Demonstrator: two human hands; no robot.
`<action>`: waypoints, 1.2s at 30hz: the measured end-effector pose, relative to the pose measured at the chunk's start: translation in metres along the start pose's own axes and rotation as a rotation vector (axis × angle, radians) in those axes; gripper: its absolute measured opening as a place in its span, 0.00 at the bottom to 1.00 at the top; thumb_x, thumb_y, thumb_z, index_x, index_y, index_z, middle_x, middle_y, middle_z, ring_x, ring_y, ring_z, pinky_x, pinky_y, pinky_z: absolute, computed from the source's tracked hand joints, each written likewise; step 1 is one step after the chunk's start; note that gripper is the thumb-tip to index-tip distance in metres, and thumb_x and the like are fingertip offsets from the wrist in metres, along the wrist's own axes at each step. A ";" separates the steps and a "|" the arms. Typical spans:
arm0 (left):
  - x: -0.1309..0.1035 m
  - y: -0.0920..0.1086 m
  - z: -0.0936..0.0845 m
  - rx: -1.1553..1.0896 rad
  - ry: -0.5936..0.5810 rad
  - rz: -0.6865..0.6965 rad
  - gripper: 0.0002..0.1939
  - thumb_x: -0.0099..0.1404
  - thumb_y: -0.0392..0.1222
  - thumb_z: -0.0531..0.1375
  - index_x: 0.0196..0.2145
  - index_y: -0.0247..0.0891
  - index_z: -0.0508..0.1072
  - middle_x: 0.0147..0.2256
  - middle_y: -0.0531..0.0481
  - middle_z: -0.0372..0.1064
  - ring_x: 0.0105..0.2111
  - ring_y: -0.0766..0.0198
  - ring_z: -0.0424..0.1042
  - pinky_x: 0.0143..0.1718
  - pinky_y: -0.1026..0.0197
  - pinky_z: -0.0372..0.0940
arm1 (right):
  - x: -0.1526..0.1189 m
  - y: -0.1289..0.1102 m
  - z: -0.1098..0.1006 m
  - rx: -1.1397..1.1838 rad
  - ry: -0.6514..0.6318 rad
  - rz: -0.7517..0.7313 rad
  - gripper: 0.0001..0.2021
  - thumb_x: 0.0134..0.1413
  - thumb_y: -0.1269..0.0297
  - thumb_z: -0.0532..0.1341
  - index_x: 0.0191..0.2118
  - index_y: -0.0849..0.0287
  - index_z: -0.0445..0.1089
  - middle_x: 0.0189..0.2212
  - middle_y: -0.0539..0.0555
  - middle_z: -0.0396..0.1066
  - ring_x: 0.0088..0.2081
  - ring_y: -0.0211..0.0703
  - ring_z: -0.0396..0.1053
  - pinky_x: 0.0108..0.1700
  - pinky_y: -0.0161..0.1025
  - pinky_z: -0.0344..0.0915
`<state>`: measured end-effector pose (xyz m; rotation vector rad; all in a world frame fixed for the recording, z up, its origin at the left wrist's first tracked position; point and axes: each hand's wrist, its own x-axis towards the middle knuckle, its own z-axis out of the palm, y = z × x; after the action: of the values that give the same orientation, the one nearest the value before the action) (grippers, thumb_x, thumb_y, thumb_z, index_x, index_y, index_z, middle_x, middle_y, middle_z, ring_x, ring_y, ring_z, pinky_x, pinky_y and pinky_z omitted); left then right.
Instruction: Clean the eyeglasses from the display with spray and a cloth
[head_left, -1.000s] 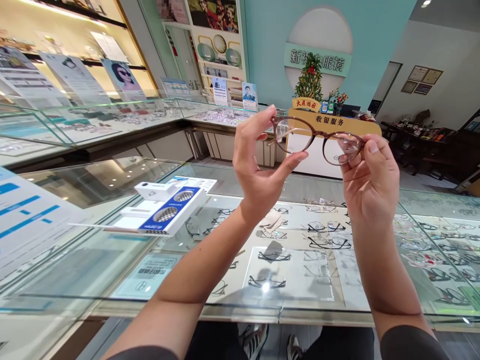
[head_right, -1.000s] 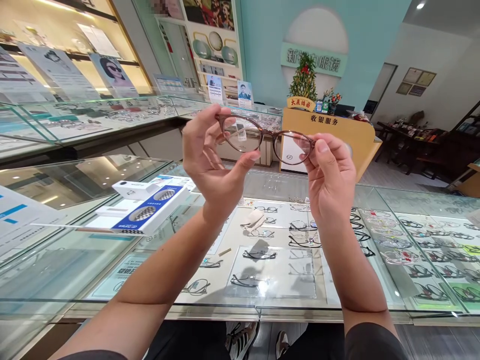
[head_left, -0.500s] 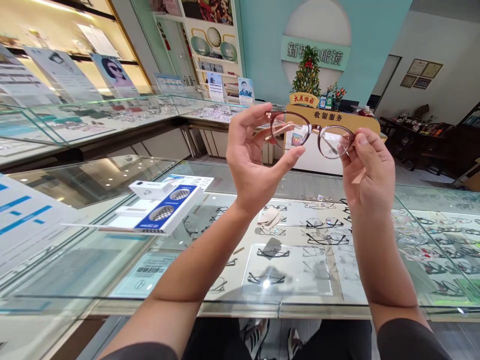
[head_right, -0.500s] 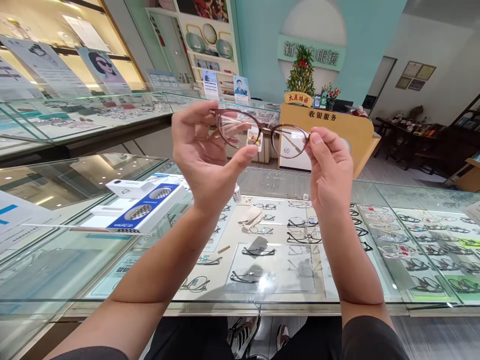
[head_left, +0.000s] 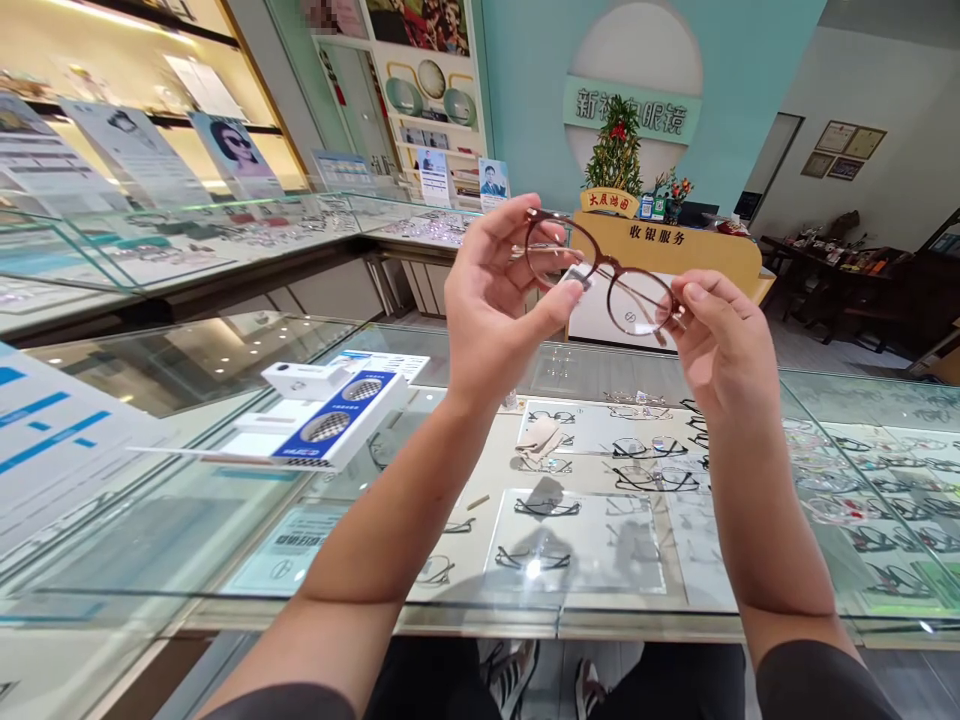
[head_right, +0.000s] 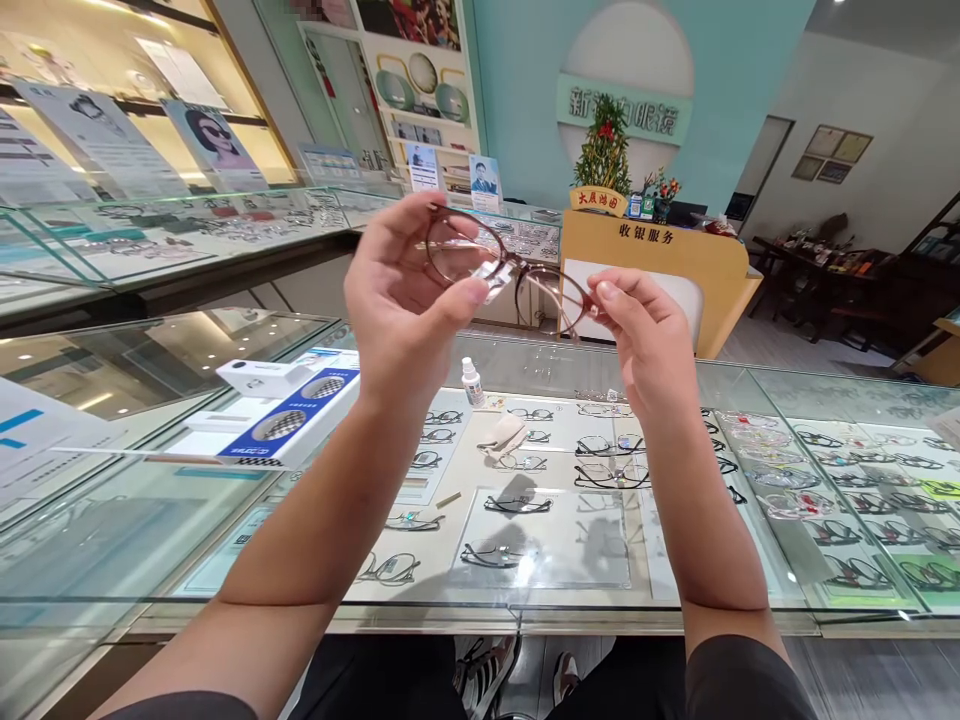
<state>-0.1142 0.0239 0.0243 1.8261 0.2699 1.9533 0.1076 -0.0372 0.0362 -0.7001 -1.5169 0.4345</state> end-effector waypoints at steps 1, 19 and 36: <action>0.001 0.000 -0.002 -0.045 -0.040 -0.051 0.37 0.59 0.65 0.74 0.62 0.52 0.75 0.52 0.44 0.78 0.53 0.49 0.81 0.53 0.49 0.77 | 0.000 -0.002 0.001 -0.046 -0.029 -0.044 0.12 0.66 0.47 0.65 0.46 0.45 0.80 0.42 0.51 0.78 0.44 0.45 0.76 0.49 0.49 0.76; -0.001 0.010 0.011 -0.403 -0.527 -0.690 0.27 0.64 0.69 0.64 0.39 0.39 0.81 0.35 0.44 0.82 0.38 0.50 0.84 0.35 0.53 0.80 | -0.012 -0.035 0.017 -0.632 -0.218 -0.376 0.10 0.66 0.53 0.68 0.51 0.40 0.82 0.52 0.58 0.76 0.60 0.64 0.69 0.65 0.68 0.65; 0.020 -0.022 -0.034 -0.310 -0.222 -0.568 0.17 0.63 0.51 0.73 0.40 0.44 0.71 0.40 0.52 0.81 0.39 0.61 0.76 0.41 0.53 0.71 | -0.006 -0.050 -0.024 -0.691 -0.377 -0.241 0.05 0.66 0.51 0.70 0.42 0.41 0.83 0.43 0.52 0.79 0.47 0.54 0.72 0.56 0.58 0.67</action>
<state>-0.1440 0.0581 0.0290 1.5325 0.3464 1.3111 0.1232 -0.0818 0.0661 -0.9840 -2.1105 -0.1744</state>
